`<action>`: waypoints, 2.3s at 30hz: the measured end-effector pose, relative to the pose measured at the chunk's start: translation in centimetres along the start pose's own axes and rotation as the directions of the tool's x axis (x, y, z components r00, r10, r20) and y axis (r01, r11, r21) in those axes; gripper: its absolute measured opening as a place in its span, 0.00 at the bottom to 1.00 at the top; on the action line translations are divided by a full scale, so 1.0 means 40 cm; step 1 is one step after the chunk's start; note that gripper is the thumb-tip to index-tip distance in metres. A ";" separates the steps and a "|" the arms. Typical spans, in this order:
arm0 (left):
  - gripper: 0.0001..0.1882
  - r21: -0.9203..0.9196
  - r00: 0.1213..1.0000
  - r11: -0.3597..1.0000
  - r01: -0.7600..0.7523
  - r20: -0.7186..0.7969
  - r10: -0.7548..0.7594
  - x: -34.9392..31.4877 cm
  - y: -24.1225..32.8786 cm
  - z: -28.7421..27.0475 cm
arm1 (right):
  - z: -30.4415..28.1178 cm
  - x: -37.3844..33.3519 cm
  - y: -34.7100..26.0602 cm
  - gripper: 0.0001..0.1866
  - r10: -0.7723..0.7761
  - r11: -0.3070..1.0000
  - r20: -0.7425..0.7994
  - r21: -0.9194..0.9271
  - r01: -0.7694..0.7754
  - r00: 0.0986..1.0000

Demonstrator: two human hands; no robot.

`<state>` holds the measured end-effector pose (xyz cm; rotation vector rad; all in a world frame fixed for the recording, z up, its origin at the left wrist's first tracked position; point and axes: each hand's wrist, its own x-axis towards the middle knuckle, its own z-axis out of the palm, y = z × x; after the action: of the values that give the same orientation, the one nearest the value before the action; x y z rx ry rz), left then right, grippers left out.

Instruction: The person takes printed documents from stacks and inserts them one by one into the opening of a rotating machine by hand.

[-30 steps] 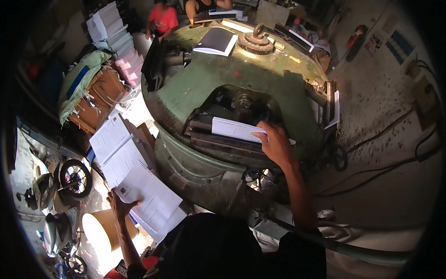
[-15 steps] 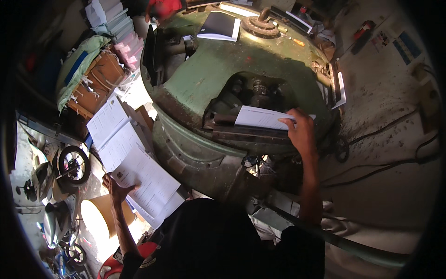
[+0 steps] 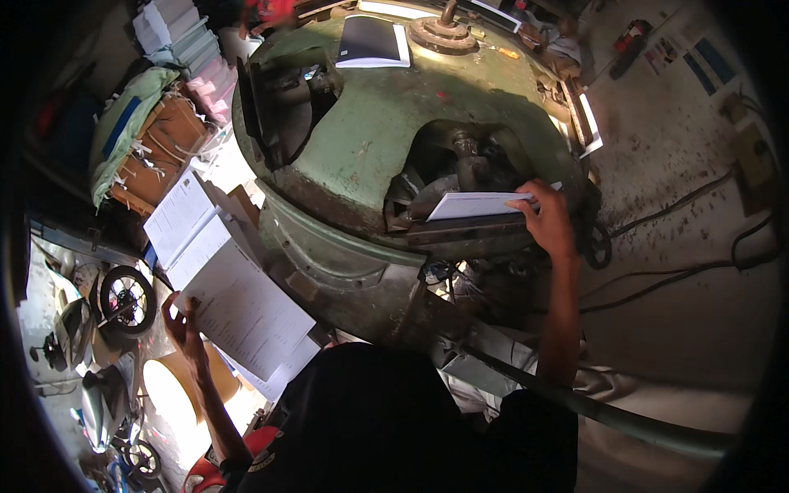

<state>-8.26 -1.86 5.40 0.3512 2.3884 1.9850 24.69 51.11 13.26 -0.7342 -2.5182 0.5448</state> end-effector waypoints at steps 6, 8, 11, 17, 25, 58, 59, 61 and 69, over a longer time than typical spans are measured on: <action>0.13 -0.193 0.999 0.980 -0.041 -0.029 0.036 -0.034 0.124 0.051 | -0.012 0.000 0.025 0.09 0.062 0.998 0.042 0.016 -0.063 0.997; 0.13 -0.236 0.995 0.969 -0.078 0.036 0.089 -0.044 0.165 0.053 | -0.002 -0.003 0.062 0.08 0.038 0.999 0.172 0.009 -0.040 0.984; 0.12 -0.265 0.986 0.952 -0.155 0.024 0.167 -0.056 0.225 0.084 | 0.035 -0.020 0.105 0.09 0.042 0.992 0.126 0.111 -0.057 0.991; 0.11 -0.364 0.968 0.900 -0.240 -0.022 0.249 -0.059 0.258 0.097 | 0.040 -0.022 0.109 0.11 0.095 0.986 0.082 0.132 -0.105 0.992; 0.11 -0.563 0.970 0.812 -0.153 0.072 0.233 -0.097 0.325 0.262 | 0.035 -0.008 -0.232 0.41 -0.120 0.803 0.455 0.567 -0.183 0.883; 0.38 0.280 0.814 0.938 -0.204 0.581 0.003 0.020 0.312 0.112 | -0.066 0.016 -0.353 0.11 0.107 0.987 -0.144 0.136 -0.087 0.984; 0.41 0.304 0.817 0.952 -0.035 0.557 -0.148 0.025 0.250 0.087 | -0.061 0.024 -0.352 0.10 0.116 0.986 -0.121 0.134 -0.099 0.986; 0.50 0.374 0.826 0.910 0.180 0.445 -0.346 0.022 0.089 0.036 | -0.048 0.042 -0.362 0.10 0.082 0.991 -0.139 0.117 -0.066 0.987; 0.82 0.860 0.942 0.496 -0.119 0.256 -0.218 -0.051 -0.183 -0.082 | 0.003 0.108 -0.357 0.10 -0.041 0.999 -0.044 -0.020 0.040 0.998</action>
<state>-7.96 -6.64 -1.37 0.5445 2.8666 0.4050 15.70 42.46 21.46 -0.6929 -2.4946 0.4852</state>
